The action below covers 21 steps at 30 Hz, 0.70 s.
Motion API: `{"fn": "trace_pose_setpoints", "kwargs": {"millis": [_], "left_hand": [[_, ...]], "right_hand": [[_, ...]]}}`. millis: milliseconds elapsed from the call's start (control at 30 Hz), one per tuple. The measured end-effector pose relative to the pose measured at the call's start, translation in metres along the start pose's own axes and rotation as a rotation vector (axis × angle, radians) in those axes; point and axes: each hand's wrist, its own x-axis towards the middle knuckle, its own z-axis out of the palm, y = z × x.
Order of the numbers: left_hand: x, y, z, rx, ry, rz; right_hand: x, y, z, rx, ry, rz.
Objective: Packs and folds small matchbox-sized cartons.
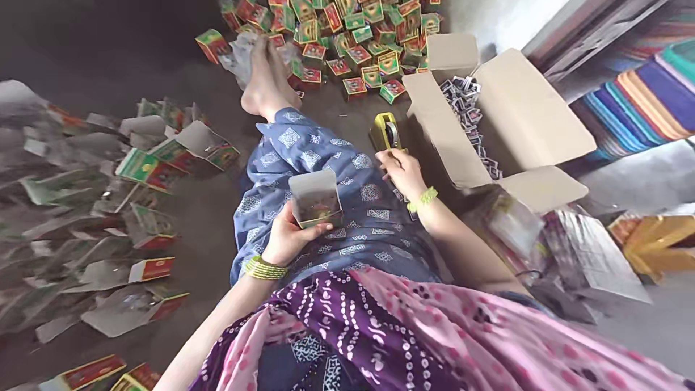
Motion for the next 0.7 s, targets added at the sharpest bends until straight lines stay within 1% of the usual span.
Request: {"fn": "trace_pose_setpoints", "kwargs": {"millis": [33, 100, 133, 200, 300, 400, 467, 600, 667, 700], "left_hand": [[0.0, -0.001, -0.002, -0.036, 0.019, -0.002], [0.0, -0.003, -0.004, -0.07, 0.049, 0.0], [0.0, -0.004, -0.004, -0.066, 0.058, 0.004], [-0.001, -0.005, -0.003, -0.035, 0.066, 0.016], [-0.001, -0.003, -0.002, 0.109, 0.059, 0.029], [0.0, -0.001, -0.004, 0.225, 0.032, 0.021], [0.0, 0.0, -0.004, 0.225, 0.025, 0.013], [-0.001, 0.001, -0.004, 0.186, 0.034, -0.014], [-0.001, 0.002, -0.004, 0.193, 0.051, -0.015], [0.0, 0.002, -0.003, 0.196, 0.065, -0.017]], "right_hand": [[0.015, 0.023, -0.007, -0.213, 0.033, 0.075], [0.032, 0.062, -0.019, -0.562, -0.081, 0.272], [0.034, 0.077, -0.021, -0.655, -0.143, 0.357], [0.035, 0.105, -0.021, -0.654, -0.188, 0.463], [0.032, 0.143, -0.008, -0.566, -0.092, 0.495], [0.031, 0.145, 0.004, -0.516, -0.013, 0.518], [0.032, 0.134, 0.001, -0.505, -0.039, 0.53], [0.035, 0.12, -0.009, -0.505, -0.093, 0.439], [0.032, 0.094, -0.014, -0.405, -0.023, 0.389], [0.027, 0.077, -0.015, -0.312, 0.058, 0.336]]}}
